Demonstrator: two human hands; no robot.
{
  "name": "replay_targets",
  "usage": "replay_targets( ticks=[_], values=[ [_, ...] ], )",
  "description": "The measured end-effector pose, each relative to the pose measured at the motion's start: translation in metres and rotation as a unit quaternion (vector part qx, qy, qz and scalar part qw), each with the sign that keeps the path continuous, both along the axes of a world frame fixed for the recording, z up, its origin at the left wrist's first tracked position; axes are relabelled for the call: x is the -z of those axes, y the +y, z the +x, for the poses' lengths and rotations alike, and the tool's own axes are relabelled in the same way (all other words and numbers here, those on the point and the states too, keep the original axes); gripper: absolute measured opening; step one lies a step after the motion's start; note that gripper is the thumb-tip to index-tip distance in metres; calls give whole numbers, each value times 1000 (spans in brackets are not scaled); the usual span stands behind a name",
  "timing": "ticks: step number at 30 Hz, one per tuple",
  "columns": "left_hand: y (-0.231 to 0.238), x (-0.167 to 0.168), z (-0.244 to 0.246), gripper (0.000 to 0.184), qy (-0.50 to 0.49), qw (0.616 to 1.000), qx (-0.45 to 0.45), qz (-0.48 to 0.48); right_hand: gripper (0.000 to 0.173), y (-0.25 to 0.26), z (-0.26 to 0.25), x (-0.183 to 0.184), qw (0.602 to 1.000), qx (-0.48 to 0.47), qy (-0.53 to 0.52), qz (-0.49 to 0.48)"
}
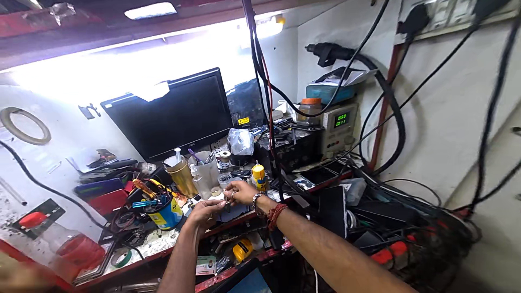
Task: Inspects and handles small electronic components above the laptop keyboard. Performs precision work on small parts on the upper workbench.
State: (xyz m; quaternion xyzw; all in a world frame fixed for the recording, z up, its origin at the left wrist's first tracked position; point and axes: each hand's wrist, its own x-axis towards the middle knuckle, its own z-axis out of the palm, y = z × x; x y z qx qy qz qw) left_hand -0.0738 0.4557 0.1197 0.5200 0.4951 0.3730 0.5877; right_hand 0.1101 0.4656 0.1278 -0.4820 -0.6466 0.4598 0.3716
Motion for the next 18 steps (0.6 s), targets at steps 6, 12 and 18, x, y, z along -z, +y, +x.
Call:
replay_targets(
  ticks=[6, 12, 18],
  values=[
    [-4, 3, 7, 13, 40, 998, -32, 35, 29, 1, -3, 7, 999, -7, 1, -35],
    [5, 6, 13, 17, 149, 982, -20, 112, 27, -2, -3, 1, 998, -12, -10, -56],
    [-1, -1, 9, 15, 70, 996, -23, 52, 23, 3, 0, 6, 997, 7, 47, -55]
  ],
)
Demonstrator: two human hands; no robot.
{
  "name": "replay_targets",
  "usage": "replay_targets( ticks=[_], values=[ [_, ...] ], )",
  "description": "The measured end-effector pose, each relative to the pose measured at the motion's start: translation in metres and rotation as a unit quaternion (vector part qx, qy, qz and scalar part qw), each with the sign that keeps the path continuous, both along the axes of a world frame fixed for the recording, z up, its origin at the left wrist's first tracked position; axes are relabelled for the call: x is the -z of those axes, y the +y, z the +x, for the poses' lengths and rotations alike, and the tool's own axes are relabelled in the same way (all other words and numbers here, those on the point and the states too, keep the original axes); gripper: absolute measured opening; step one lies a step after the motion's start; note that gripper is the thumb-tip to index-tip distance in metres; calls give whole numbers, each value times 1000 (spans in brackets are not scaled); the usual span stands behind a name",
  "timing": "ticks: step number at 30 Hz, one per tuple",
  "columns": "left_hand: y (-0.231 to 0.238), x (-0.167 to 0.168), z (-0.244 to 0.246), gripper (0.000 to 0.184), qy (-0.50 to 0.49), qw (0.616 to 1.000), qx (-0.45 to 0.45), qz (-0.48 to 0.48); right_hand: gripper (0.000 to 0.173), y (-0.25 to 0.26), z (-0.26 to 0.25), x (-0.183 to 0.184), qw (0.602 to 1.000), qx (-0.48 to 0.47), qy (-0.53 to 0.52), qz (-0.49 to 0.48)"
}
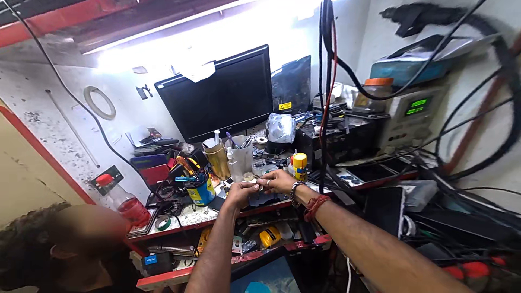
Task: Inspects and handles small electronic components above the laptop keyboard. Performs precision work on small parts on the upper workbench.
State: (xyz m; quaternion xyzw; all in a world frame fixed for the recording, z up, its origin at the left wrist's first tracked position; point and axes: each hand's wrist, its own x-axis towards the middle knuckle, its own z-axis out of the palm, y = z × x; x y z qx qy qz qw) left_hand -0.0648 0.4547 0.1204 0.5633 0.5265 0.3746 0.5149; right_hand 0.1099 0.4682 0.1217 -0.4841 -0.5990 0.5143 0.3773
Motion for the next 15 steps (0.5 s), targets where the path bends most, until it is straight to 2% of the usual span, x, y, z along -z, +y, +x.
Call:
replay_targets(
  ticks=[4, 9, 15],
  values=[
    [7, 1, -1, 18, 110, 992, 18, 66, 23, 3, 3, 3, 998, -4, -61, 35],
    [15, 2, 0, 23, 285, 949, 10, 136, 23, 9, 0, 3, 971, 0, -200, 130],
    [10, 2, 4, 23, 382, 911, 3, 154, 22, 9, -3, 5, 941, -4, -293, 168]
  ],
)
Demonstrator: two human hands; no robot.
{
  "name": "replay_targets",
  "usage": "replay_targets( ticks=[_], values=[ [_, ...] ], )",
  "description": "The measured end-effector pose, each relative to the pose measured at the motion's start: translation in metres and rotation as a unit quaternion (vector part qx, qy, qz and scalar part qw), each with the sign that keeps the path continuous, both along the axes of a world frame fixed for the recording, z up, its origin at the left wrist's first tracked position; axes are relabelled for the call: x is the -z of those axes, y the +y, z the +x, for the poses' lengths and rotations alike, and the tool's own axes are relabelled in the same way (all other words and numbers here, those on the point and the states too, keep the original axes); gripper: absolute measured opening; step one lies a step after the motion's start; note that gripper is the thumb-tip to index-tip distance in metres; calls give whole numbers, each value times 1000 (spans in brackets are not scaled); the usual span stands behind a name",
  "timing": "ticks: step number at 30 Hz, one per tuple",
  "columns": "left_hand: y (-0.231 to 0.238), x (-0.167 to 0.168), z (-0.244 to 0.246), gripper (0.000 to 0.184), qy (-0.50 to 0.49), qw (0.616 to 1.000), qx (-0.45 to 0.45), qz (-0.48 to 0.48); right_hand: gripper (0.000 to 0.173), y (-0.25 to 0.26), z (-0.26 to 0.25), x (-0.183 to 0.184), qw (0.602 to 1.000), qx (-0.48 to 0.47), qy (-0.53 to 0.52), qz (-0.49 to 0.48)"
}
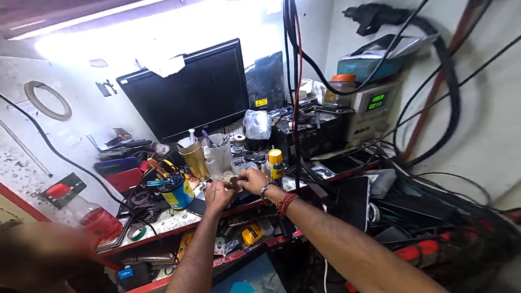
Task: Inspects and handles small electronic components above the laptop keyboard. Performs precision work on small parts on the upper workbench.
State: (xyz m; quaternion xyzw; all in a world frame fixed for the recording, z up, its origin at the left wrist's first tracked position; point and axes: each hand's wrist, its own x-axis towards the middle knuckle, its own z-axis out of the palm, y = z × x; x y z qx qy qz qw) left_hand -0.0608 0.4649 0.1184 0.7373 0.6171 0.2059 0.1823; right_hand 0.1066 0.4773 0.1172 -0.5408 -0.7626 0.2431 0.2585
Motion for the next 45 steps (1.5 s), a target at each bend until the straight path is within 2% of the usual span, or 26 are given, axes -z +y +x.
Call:
replay_targets(
  ticks=[8, 12, 17, 20, 23, 30, 39, 45],
  values=[
    [0, 5, -1, 21, 10, 1000, -10, -6, 25, -2, -1, 3, 999, -6, -46, 1],
    [-5, 3, 2, 21, 25, 999, -21, 7, 18, -4, -2, 2, 998, -4, -61, 12],
    [-5, -12, 2, 30, 13, 1000, 7, 19, 18, -11, -2, 2, 997, 5, -72, 30],
    [-6, -16, 0, 22, 16, 999, 16, 42, 24, -12, -1, 4, 997, 3, -78, 27],
    [-12, -19, 5, 21, 80, 994, 18, 74, 25, -15, -2, 1, 995, 4, -101, 13],
    [-17, -10, 8, 14, 125, 967, 56, 213, 23, -10, 1, 6, 994, -11, -105, 12],
    [-17, -17, 7, 19, 112, 982, 58, 137, 15, -13, 1, 6, 994, 6, -108, 26],
    [-17, -11, 9, 14, 154, 970, 48, 182, 15, -12, 3, 8, 995, -1, -95, 36]
  ],
)
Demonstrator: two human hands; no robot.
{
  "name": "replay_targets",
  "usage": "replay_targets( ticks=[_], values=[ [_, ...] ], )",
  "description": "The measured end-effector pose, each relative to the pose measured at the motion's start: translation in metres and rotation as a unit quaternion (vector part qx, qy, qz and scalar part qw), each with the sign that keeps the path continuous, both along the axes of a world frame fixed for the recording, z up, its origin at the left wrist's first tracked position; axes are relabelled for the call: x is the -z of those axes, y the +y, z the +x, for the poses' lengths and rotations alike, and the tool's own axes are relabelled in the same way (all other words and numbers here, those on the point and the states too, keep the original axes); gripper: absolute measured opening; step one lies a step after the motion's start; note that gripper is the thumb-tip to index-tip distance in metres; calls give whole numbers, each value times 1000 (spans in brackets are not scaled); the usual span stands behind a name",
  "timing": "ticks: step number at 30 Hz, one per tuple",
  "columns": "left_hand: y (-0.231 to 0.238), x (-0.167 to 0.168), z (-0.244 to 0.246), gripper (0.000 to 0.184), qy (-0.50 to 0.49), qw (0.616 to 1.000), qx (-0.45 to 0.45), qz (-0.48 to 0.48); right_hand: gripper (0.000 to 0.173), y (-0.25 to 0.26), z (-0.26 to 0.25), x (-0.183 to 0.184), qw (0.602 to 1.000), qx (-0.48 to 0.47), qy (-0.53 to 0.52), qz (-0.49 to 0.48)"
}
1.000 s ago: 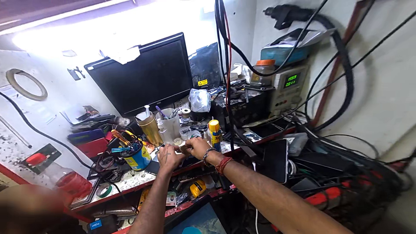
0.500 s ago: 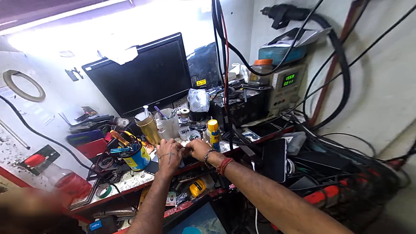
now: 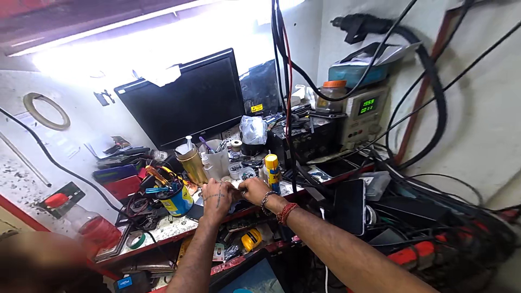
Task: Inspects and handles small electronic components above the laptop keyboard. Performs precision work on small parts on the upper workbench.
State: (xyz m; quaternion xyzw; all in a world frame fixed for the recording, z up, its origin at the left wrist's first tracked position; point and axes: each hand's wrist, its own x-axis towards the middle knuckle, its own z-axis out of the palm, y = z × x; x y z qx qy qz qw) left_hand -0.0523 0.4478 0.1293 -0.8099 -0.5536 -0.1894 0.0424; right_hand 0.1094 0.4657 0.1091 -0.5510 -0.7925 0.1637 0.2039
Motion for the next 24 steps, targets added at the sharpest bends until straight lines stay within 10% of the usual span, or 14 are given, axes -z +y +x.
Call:
replay_targets(
  ticks=[24],
  values=[
    [15, -5, -1, 19, -70, 992, -15, -107, 34, -7, 4, -15, 999, -13, 18, 35]
  ],
)
